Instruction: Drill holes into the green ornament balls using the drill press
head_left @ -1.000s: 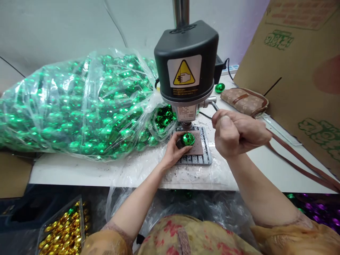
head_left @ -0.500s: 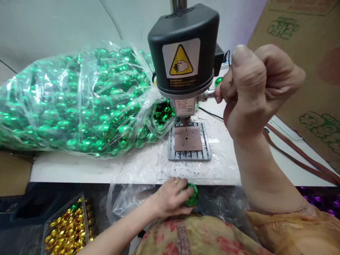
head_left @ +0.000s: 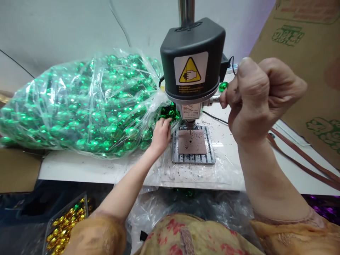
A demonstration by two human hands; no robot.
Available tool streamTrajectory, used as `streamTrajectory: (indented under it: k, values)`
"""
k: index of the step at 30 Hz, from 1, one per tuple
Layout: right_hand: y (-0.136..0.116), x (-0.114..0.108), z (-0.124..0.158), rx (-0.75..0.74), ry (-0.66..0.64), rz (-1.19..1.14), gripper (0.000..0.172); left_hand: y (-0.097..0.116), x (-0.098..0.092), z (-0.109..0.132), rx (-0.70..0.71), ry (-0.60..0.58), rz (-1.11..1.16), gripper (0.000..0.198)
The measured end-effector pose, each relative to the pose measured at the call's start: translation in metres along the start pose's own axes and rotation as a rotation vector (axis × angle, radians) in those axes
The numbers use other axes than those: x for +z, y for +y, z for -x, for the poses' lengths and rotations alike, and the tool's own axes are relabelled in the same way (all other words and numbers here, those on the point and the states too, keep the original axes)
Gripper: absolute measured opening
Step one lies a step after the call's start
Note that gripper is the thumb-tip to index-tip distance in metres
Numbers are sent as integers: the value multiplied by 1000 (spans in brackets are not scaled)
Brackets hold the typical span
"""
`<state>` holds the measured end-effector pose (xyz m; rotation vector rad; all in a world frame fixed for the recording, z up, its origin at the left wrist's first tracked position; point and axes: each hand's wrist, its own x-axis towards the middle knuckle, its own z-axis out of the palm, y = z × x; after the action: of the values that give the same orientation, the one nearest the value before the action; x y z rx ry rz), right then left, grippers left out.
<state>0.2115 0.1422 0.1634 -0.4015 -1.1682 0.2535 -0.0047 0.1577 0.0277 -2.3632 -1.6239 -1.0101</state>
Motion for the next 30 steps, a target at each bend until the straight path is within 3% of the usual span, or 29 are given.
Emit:
streamTrajectory:
  k: [2,5,8,12,14,16,18,22,30]
  values:
    - [1,0,-1,-20,0,-15,53,-17,17,-32,-167,-148,-78,27]
    - [3,0,-2,-50,2,-50,54,-29,35,-57,-250,-305,-106,33]
    - [4,0,-3,-61,5,-51,51,-29,37,-59,-264,-277,-52,37]
    - [2,1,-1,-43,16,-18,51,-18,19,-41,-376,12,323,36]
    - [1,1,0,-31,9,4,52,-8,11,-24,-446,70,638,39]
    - [-1,1,0,-9,1,35,53,2,9,-4,-494,36,902,47]
    - [-3,1,1,17,-4,58,53,11,13,14,-516,-4,1022,54]
    - [-6,1,1,41,3,51,52,18,28,35,-523,-47,1049,63]
    - [-4,2,1,-13,-15,-39,49,25,36,35,-384,-169,994,64]
